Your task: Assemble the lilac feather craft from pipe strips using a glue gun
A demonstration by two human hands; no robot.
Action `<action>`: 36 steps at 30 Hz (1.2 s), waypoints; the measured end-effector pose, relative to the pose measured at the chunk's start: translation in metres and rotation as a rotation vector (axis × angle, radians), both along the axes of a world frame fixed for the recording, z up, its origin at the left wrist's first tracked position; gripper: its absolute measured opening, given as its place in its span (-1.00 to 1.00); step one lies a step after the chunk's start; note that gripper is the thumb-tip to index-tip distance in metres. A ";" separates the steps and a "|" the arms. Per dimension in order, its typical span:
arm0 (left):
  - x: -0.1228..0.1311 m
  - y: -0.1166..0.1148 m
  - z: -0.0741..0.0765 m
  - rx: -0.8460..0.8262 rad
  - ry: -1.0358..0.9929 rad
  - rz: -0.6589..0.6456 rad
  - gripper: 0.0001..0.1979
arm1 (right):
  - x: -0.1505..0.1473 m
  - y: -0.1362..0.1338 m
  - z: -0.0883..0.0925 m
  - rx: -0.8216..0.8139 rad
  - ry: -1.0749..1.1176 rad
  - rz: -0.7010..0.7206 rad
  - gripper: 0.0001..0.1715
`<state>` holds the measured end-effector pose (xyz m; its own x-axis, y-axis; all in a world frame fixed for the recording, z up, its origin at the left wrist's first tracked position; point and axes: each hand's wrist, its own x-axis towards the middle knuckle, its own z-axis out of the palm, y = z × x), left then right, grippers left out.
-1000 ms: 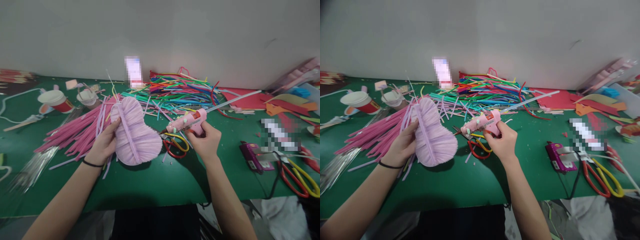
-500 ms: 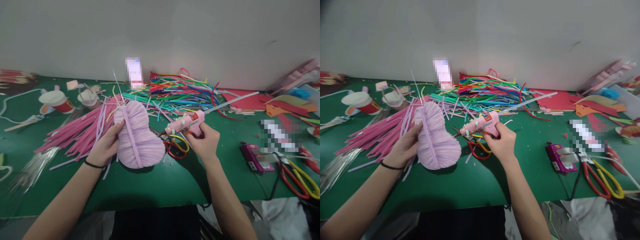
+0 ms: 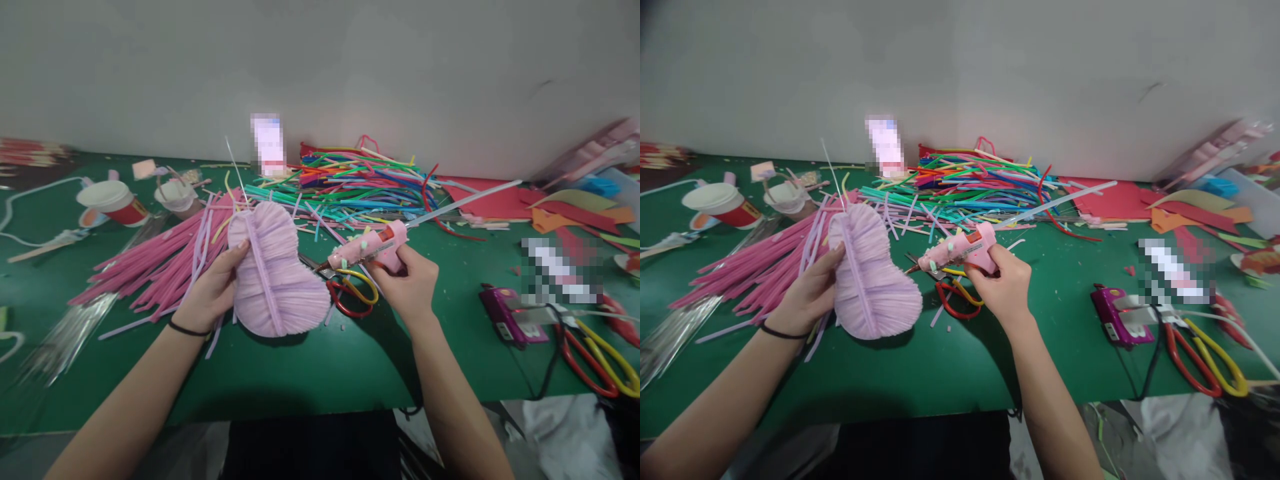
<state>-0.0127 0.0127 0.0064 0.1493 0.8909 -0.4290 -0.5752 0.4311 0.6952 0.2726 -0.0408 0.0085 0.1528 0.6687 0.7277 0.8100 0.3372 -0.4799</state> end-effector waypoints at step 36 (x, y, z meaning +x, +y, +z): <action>-0.002 -0.002 -0.005 0.051 0.046 -0.051 -0.85 | -0.003 -0.001 0.003 -0.029 0.030 0.040 -0.64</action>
<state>-0.0152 0.0112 0.0010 0.1759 0.9035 -0.3910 -0.5202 0.4225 0.7422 0.2695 -0.0413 0.0111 0.1466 0.6955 0.7034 0.7810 0.3550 -0.5138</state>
